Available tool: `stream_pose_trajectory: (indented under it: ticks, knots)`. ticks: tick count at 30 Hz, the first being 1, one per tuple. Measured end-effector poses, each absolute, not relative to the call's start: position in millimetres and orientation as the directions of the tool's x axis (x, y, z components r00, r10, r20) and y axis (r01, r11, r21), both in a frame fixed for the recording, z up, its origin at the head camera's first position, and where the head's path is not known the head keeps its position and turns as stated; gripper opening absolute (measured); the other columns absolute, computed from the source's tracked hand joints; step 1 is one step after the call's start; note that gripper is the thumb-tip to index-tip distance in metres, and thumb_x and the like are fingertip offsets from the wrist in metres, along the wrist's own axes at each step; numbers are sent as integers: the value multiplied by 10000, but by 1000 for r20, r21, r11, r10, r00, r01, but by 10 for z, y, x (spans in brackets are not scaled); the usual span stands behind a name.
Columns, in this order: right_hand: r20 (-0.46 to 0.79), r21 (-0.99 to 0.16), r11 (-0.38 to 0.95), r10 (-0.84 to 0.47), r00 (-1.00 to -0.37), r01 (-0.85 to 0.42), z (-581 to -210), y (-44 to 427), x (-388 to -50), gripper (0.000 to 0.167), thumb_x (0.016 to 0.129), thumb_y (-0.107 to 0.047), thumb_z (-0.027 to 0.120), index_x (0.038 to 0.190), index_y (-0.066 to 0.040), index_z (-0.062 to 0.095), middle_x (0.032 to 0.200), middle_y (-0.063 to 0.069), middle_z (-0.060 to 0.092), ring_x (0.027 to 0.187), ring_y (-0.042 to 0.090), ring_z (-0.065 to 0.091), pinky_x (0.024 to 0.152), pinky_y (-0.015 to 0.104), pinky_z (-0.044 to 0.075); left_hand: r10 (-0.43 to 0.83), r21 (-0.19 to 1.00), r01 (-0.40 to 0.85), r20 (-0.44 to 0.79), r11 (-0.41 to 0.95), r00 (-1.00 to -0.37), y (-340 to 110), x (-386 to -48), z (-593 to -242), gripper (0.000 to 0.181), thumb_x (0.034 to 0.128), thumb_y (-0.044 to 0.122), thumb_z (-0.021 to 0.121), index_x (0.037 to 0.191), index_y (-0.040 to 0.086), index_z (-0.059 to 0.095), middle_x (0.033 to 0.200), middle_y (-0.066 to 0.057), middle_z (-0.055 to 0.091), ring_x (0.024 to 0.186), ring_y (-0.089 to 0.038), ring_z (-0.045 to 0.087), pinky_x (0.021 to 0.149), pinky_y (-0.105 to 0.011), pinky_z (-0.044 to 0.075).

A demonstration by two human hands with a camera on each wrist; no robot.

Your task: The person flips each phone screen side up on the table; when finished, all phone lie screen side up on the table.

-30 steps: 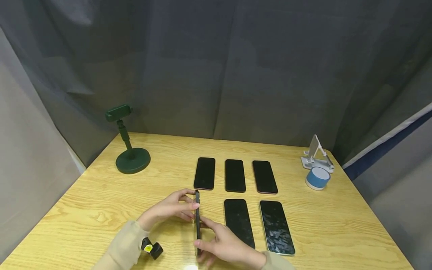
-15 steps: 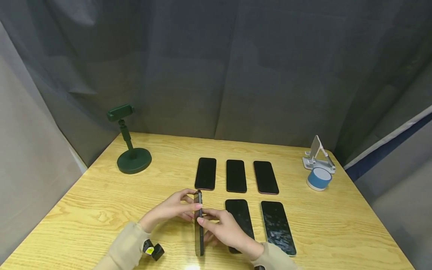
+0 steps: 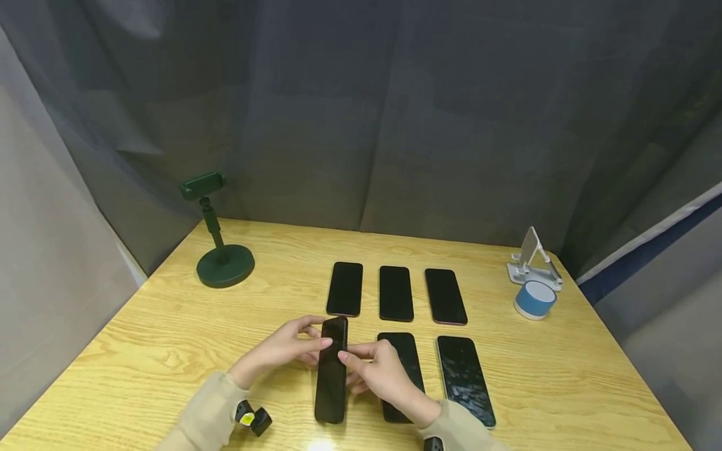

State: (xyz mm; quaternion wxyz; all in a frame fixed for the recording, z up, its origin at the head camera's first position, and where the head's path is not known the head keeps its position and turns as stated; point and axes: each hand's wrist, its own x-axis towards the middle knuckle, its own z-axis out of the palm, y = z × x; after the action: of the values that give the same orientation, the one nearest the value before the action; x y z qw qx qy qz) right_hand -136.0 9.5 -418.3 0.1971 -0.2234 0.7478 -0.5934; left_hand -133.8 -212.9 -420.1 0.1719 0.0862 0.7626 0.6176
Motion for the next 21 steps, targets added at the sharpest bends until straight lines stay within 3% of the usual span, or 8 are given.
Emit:
stream_pose_trajectory:
  ticks: [7, 11, 14, 18, 21]
  knots:
    - [-85, -980, 198, -544, -835, -29, -4216, 130, -1381, 392, 931, -158, 632, 1179, 144, 601, 871, 260, 708, 619, 278, 709, 541, 351, 584, 303, 970, -20, -94, 241, -948, -2211, -1350, -4285, 430, 884, 21, 652, 1227, -184, 493, 1039, -201, 570, 768, -158, 666, 706, -330, 595]
    - [-122, -966, 255, -546, -829, -26, -4237, 148, -1386, 393, 939, -115, 610, 1200, 176, 565, 860, 261, 707, 631, 294, 709, 549, 346, 586, 264, 967, -33, -102, 253, -959, -2234, -1364, -4302, 391, 838, -47, 677, 1173, -168, 516, 970, -156, 566, 684, -123, 641, 650, -302, 594]
    - [-152, -947, 318, -567, -809, -45, -4264, 164, -1382, 324, 948, -62, 577, 1169, 174, 591, 790, 192, 700, 599, 261, 690, 539, 314, 581, 243, 962, -54, -121, 267, -963, -2221, -1377, -4300, 386, 826, -54, 687, 1160, -155, 523, 939, -127, 559, 641, -110, 628, 622, -301, 592]
    - [-127, -904, 394, -619, -775, -166, -4292, 157, -1375, 239, 939, -14, 549, 1119, 130, 610, 633, 9, 534, 495, 97, 487, 455, 194, 432, 217, 957, -86, -150, 277, -965, -2188, -1401, -4311, 369, 817, -66, 691, 1140, -150, 532, 912, -115, 573, 616, -106, 616, 606, -311, 591]
    - [-85, -874, 414, -649, -756, -256, -4300, 137, -1361, 210, 909, 5, 558, 1072, 130, 604, 594, -32, 451, 477, 65, 363, 451, 177, 295, 200, 954, -114, -174, 278, -964, -2177, -1415, -4338, 365, 817, -78, 684, 1139, -152, 531, 912, -124, 587, 609, -108, 611, 599, -305, 589]
